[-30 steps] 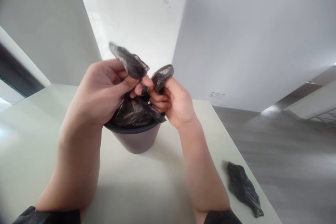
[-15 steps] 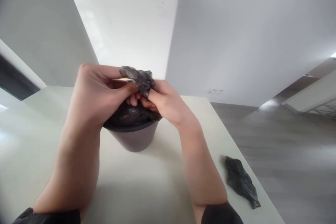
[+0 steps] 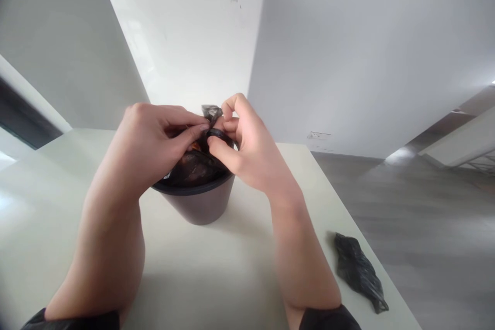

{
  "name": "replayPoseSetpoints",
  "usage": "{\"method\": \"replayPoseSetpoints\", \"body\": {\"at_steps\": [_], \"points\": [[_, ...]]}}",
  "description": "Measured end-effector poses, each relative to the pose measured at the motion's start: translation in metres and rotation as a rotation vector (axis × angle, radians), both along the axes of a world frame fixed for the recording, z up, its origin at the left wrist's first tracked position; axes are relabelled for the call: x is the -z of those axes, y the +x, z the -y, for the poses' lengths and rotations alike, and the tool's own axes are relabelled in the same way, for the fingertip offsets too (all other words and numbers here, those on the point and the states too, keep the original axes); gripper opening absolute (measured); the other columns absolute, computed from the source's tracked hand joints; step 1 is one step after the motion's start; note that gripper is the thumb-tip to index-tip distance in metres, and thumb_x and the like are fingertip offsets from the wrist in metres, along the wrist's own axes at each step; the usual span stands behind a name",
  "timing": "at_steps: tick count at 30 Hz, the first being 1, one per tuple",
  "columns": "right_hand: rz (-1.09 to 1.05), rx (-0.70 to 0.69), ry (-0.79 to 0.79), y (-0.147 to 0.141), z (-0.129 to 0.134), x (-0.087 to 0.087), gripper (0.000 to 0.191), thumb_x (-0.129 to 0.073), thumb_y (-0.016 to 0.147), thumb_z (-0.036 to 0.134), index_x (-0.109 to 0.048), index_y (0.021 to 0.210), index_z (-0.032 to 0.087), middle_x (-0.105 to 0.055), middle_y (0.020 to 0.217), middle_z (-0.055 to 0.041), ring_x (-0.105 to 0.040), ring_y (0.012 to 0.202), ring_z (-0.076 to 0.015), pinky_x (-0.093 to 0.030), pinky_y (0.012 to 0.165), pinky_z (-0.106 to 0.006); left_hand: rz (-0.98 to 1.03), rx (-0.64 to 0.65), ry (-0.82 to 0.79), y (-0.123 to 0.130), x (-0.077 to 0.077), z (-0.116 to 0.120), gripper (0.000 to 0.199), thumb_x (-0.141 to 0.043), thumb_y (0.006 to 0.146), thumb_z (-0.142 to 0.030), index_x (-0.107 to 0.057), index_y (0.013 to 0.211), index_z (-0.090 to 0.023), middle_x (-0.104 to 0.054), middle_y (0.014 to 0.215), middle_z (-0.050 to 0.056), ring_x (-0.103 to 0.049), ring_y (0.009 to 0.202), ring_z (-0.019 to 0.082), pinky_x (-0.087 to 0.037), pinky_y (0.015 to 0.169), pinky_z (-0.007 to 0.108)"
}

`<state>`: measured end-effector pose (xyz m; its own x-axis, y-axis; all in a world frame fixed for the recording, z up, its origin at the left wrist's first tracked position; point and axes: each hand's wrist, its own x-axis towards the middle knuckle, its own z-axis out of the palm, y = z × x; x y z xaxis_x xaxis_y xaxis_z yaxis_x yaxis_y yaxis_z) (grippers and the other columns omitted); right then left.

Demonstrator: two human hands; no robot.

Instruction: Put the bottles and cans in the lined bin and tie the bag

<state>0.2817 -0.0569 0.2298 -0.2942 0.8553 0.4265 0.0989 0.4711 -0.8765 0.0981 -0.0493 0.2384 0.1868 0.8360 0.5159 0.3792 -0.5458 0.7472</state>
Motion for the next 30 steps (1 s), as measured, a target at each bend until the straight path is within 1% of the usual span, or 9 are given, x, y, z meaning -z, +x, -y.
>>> {"method": "replayPoseSetpoints", "body": {"at_steps": [4, 7, 9, 13, 18, 21, 25, 28, 30], "points": [[0.069, 0.058, 0.154, 0.003, -0.002, -0.003, 0.012, -0.063, 0.091, 0.016, -0.055, 0.090, 0.026, -0.055, 0.079, 0.0009, -0.053, 0.073, -0.0167, -0.043, 0.065, -0.032, -0.139, 0.019, 0.010, -0.004, -0.001, 0.003, 0.032, -0.061, 0.095, -0.026, -0.059, 0.063, -0.024, -0.048, 0.059, 0.001, -0.052, 0.065, 0.019, -0.045, 0.064, 0.032], [0.172, 0.103, 0.259, 0.007, -0.001, -0.004, 0.015, -0.058, 0.094, 0.016, -0.064, 0.082, 0.023, -0.060, 0.082, -0.0021, -0.057, 0.080, -0.0187, -0.047, 0.072, -0.035, -0.142, 0.027, -0.008, -0.004, -0.002, 0.004, 0.038, -0.058, 0.098, -0.029, -0.052, 0.061, -0.022, -0.041, 0.057, 0.000, -0.047, 0.061, 0.017, -0.041, 0.059, 0.031], [0.227, 0.142, 0.309, 0.008, 0.001, -0.005, 0.017, -0.058, 0.096, 0.017, -0.068, 0.083, 0.023, -0.064, 0.087, -0.0037, -0.059, 0.084, -0.0200, -0.048, 0.076, -0.037, -0.117, 0.008, 0.001, -0.003, -0.003, 0.003, 0.038, -0.057, 0.100, -0.029, -0.052, 0.062, -0.022, -0.044, 0.059, 0.001, -0.047, 0.061, 0.017, -0.041, 0.058, 0.031], [0.294, 0.202, 0.356, 0.004, 0.004, -0.005, 0.005, -0.071, 0.094, 0.027, -0.072, 0.092, 0.023, -0.068, 0.096, -0.0056, -0.060, 0.090, -0.0227, -0.050, 0.080, -0.038, -0.061, -0.004, 0.023, -0.002, -0.003, 0.002, 0.034, -0.057, 0.100, -0.031, -0.058, 0.067, -0.021, -0.052, 0.062, 0.001, -0.052, 0.065, 0.017, -0.044, 0.060, 0.030], [0.333, 0.279, 0.436, 0.002, -0.003, 0.001, 0.014, -0.072, 0.096, 0.029, -0.069, 0.083, 0.022, -0.065, 0.089, -0.0049, -0.059, 0.086, -0.0220, -0.048, 0.075, -0.036, -0.024, 0.020, -0.022, -0.004, -0.003, 0.001, 0.032, -0.064, 0.097, -0.032, -0.066, 0.067, -0.021, -0.061, 0.063, 0.002, -0.063, 0.071, 0.020, -0.051, 0.066, 0.031], [0.339, 0.267, 0.443, 0.003, -0.006, 0.002, 0.014, -0.070, 0.097, 0.027, -0.070, 0.084, 0.023, -0.065, 0.090, -0.0049, -0.060, 0.087, -0.0224, -0.049, 0.076, -0.037, 0.046, -0.051, -0.009, -0.004, -0.002, 0.000, 0.025, -0.067, 0.095, -0.034, -0.075, 0.075, -0.022, -0.072, 0.074, 0.003, -0.070, 0.081, 0.023, -0.057, 0.072, 0.033], [0.337, 0.251, 0.491, 0.004, -0.005, 0.000, 0.011, -0.071, 0.095, 0.022, -0.071, 0.084, 0.024, -0.065, 0.105, -0.0062, -0.061, 0.097, -0.0243, -0.052, 0.084, -0.041, 0.143, -0.099, -0.002, -0.005, 0.000, -0.002, 0.013, -0.074, 0.091, -0.032, -0.084, 0.091, -0.024, -0.080, 0.090, 0.003, -0.075, 0.090, 0.026, -0.062, 0.077, 0.035], [0.360, 0.256, 0.497, 0.006, -0.005, -0.001, 0.014, -0.069, 0.095, 0.020, -0.069, 0.081, 0.023, -0.063, 0.106, -0.0061, -0.060, 0.097, -0.0239, -0.052, 0.085, -0.041, 0.185, -0.135, -0.022, -0.011, 0.001, -0.009, 0.015, -0.079, 0.088, -0.027, -0.085, 0.101, -0.025, -0.081, 0.091, 0.003, -0.075, 0.087, 0.024, -0.064, 0.081, 0.038], [0.385, 0.238, 0.463, 0.010, -0.006, -0.001, 0.015, -0.069, 0.095, 0.022, -0.069, 0.080, 0.023, -0.062, 0.103, -0.0058, -0.060, 0.093, -0.0228, -0.051, 0.082, -0.040, 0.193, -0.187, 0.013, -0.019, 0.004, -0.017, 0.015, -0.080, 0.086, -0.025, -0.085, 0.100, -0.026, -0.080, 0.088, 0.003, -0.075, 0.087, 0.024, -0.064, 0.084, 0.039]]}}
